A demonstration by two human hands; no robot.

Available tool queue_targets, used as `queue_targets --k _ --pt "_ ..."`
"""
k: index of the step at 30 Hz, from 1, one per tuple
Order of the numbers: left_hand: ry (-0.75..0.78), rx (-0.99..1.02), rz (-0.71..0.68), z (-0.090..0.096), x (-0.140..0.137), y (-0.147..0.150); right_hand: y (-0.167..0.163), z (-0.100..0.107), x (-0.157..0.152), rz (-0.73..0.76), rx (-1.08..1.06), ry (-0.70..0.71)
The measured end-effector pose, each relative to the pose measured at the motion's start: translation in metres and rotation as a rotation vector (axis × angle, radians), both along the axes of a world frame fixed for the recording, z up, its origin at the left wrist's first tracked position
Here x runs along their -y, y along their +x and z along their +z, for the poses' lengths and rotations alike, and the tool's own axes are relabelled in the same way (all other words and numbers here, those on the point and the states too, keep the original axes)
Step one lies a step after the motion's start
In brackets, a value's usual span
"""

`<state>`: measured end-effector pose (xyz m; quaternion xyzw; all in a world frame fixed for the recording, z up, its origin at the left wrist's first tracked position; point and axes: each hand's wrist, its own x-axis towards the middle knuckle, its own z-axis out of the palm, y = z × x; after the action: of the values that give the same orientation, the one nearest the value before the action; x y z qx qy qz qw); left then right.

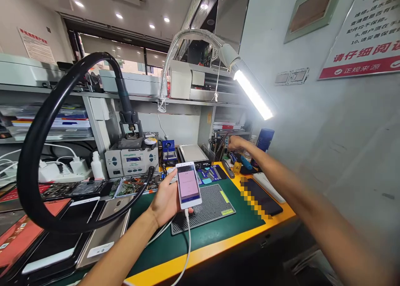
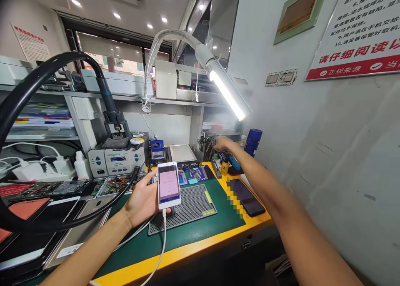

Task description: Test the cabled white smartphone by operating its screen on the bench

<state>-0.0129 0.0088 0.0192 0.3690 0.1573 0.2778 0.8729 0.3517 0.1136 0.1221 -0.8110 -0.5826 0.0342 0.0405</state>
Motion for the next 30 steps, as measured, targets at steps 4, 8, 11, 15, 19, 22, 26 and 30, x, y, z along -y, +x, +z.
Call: queue_targets --k 4,8,11,15,19,22,26,30 --pt "0.0 -0.016 0.005 0.003 0.002 0.0 0.013 0.0 0.011 0.026 -0.026 -0.088" --pt "0.007 -0.014 0.005 0.005 0.003 0.0 0.015 -0.001 0.016 0.048 -0.011 -0.109" --pt "0.011 0.001 0.002 0.004 0.003 0.0 0.013 -0.003 0.016 0.051 0.015 -0.101" --pt "0.015 -0.002 0.001 0.002 0.002 -0.001 0.011 -0.006 0.014 0.034 0.044 -0.088" --pt "-0.021 -0.007 0.021 0.002 0.002 0.0 0.017 0.004 0.021 0.02 0.057 -0.04" --pt "-0.046 0.006 0.032 0.003 0.002 0.0 0.028 0.016 0.039 0.017 0.046 0.009" --pt "-0.053 -0.01 0.047 0.005 0.003 0.0 0.047 0.012 0.073 -0.017 0.008 0.076" --pt "-0.03 -0.034 0.046 0.006 0.005 0.0 0.051 -0.026 0.095 -0.032 -0.413 0.041"
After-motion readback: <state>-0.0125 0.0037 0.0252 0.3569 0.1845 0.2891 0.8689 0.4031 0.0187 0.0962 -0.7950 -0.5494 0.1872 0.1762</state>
